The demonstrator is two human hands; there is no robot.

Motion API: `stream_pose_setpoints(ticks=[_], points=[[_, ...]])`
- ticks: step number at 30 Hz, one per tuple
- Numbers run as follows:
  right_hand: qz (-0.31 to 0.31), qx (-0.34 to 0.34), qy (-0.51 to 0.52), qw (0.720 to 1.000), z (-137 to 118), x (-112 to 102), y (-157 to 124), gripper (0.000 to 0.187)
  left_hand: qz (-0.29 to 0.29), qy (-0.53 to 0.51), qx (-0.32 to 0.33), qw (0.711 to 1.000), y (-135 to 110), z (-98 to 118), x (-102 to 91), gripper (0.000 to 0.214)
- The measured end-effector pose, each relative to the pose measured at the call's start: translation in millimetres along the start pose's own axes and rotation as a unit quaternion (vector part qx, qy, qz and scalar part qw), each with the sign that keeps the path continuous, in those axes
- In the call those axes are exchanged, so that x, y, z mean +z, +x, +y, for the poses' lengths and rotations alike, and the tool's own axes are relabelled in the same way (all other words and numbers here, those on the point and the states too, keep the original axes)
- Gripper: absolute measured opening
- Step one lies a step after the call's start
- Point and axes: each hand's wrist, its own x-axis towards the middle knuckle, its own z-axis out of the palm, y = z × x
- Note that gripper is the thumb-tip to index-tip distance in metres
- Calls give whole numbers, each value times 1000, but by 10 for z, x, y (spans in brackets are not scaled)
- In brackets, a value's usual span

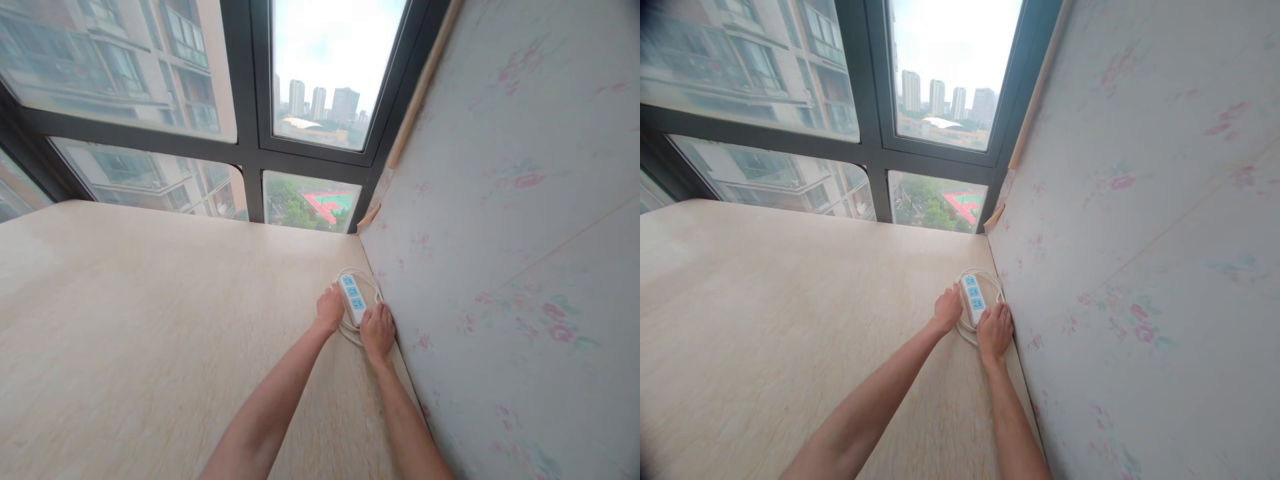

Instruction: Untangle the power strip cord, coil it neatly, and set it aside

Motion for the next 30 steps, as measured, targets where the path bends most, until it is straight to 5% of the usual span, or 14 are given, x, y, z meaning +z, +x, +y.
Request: stream_pose_setpoints(ticks=[8,18,24,30], points=[[-2,4,14,1000,-61,113,198,50,15,1,17,1000,218,-83,-48,37],[-35,-54,35,997,95,97,214,55,28,10,56,998,107,-238,-81,34],[-16,-134,63,989,169,-84,-120,67,47,5,93,995,-60,-344,-122,39],[-10,-245,158,957,-102,-279,-711,51,36,-12,159,987,-333,-548,-90,48]])
